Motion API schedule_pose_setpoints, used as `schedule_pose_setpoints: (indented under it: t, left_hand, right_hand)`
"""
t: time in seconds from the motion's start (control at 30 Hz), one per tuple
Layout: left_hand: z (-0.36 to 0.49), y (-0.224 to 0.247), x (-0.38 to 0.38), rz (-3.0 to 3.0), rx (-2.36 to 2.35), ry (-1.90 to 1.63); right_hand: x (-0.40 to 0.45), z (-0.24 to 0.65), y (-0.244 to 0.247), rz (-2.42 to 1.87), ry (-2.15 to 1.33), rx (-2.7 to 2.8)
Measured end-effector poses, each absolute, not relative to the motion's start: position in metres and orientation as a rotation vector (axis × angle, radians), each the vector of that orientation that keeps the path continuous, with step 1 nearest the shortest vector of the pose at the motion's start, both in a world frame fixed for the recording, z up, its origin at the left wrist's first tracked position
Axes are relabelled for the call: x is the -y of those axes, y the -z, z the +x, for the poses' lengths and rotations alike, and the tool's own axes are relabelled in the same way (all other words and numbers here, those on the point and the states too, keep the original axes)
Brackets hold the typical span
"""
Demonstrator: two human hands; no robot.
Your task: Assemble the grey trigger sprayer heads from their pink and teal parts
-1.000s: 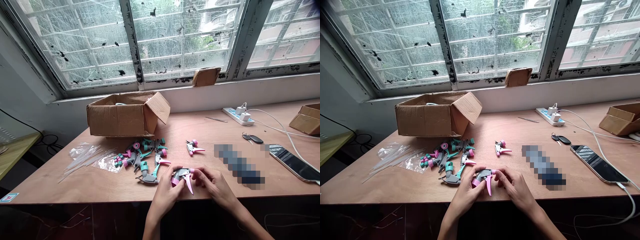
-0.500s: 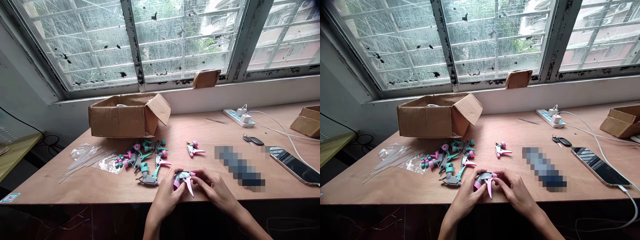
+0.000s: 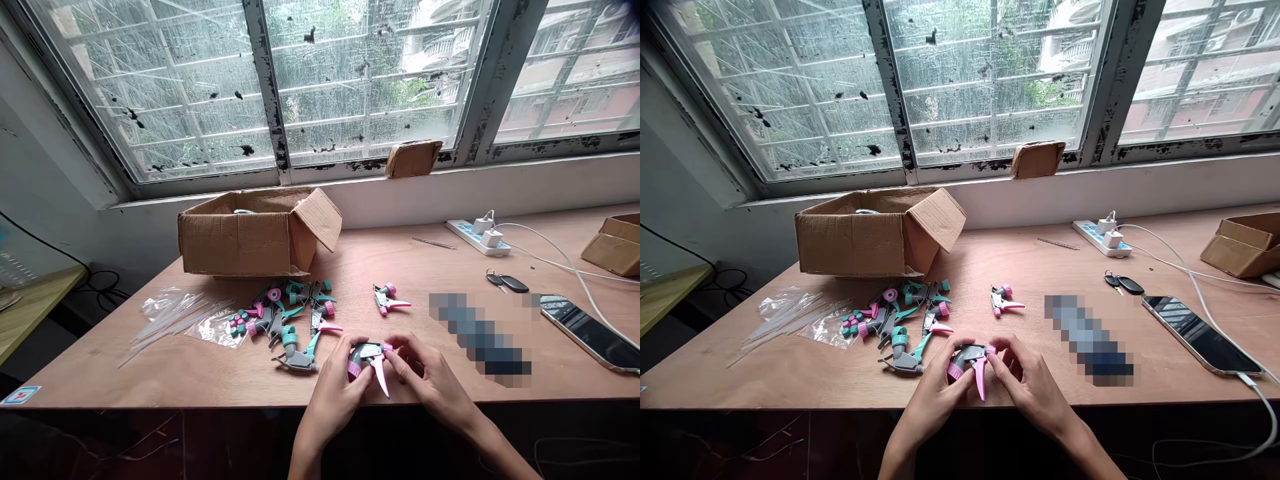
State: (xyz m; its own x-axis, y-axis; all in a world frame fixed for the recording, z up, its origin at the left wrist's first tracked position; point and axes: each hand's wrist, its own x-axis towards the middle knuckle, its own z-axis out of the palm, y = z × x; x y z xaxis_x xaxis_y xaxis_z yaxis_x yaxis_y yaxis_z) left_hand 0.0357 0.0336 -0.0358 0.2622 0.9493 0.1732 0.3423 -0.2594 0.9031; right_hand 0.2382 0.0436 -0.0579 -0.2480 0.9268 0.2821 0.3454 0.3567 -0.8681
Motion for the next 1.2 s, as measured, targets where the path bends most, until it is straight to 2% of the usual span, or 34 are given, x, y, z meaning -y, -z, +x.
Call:
schedule_pose_setpoints:
  t: [0.73, 1.0, 1.2]
  left_hand:
    - [0.037, 0.037, -0.035, 1.776, -1.224, -0.986]
    - [0.036, 0.036, -0.032, 1.829, -1.215, -0.965]
    - [0.037, 0.034, -0.032, 1.8, -1.202, -0.984]
  right_hand:
    - [-0.047, 0.24, 0.065, -1.158, -0.809, 1.903]
    - [-0.05, 0.236, 0.069, -1.231, -0.677, 2.001]
    - [-0.047, 0.237, 0.06, -1.171, -0.783, 1.896]
